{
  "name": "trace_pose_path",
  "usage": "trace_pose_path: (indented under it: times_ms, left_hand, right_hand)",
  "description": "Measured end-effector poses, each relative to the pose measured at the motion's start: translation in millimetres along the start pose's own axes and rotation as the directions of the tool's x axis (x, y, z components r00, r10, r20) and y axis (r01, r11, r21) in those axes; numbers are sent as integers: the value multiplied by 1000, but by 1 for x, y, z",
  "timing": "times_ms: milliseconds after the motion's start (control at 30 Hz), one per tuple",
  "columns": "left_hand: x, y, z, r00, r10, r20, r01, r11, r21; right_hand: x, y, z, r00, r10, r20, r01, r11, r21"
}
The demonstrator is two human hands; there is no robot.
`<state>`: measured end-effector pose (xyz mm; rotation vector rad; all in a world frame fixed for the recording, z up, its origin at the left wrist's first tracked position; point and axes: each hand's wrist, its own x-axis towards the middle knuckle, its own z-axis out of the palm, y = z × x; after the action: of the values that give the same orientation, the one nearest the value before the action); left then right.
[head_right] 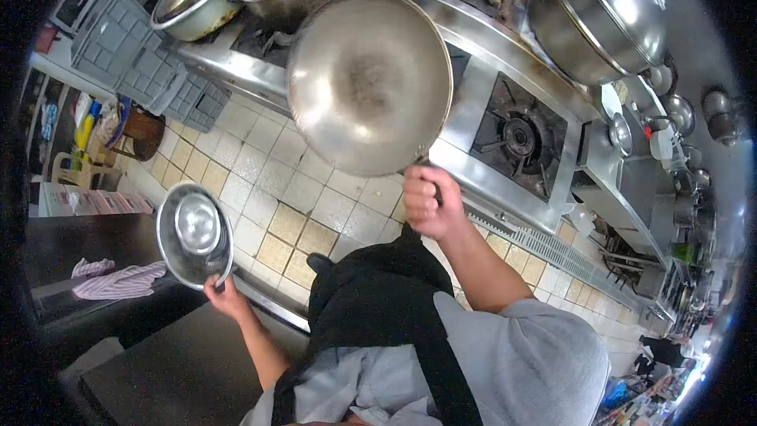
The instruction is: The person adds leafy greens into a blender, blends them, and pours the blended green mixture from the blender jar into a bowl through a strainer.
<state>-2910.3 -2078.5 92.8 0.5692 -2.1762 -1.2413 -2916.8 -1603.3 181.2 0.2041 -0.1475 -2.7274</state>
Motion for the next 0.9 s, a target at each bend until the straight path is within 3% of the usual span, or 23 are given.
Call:
trace_pose_path:
  times_ms: [67, 133, 233, 433, 533, 567, 600, 633, 667, 700, 733, 800, 833, 900]
  left_hand:
    - [-10, 21, 19, 999, 41, 10, -41, 999, -18]
    - [-18, 42, 39, 995, 53, 81, -32, 971, -238]
    - [-33, 80, 70, 978, 156, 135, -125, 969, -213]
    - [-43, 147, 129, 957, 164, 241, -69, 930, -360]
    - [-31, 171, 156, 913, 195, 358, -5, 883, -469]
    - [-19, 173, 165, 872, 274, 405, -109, 917, -385]
    - [-10, 176, 178, 850, 307, 429, -109, 898, -427]
    - [-1, 181, 194, 824, 343, 450, -105, 875, -473]
    - [12, 184, 207, 771, 397, 497, -177, 884, -432]
    - [22, 188, 221, 716, 440, 542, -245, 886, -395]
    - [30, 204, 235, 650, 539, 536, -346, 838, -422]
    - [46, 229, 258, 500, 644, 579, -419, 765, -489]
    - [52, 243, 271, 419, 696, 583, -420, 718, -556]
    - [62, 255, 298, 279, 724, 631, -408, 684, -605]
  right_hand:
    - [-5, -29, 0, 998, -20, 54, 19, 1000, 21]
    - [-9, -56, 1, 995, -73, 62, 62, 984, 169]
    - [-15, -88, -7, 998, -21, 57, 12, 988, 155]
    - [-3, -115, -13, 997, 13, 78, -27, 983, 182]
    - [13, -108, -13, 981, 3, -196, -40, 982, -185]
    - [16, -104, 2, 981, -5, -196, -31, 983, -180]
    - [17, -99, 19, 903, -93, -420, -132, 869, -477]
    - [19, -96, 28, 777, -249, -578, -297, 666, -685]
    - [20, -103, 30, 676, -362, -642, -473, 456, -754]
    - [17, -114, 39, 648, -466, -603, -577, 216, -788]
    - [14, -115, 51, 613, -623, -486, -577, 67, -814]
    - [14, -122, 68, 603, -766, -224, -437, -82, -895]
    - [23, -117, 79, 591, -805, -53, -340, -189, -921]
    - [52, -102, 106, 583, -782, 222, -316, -469, -825]
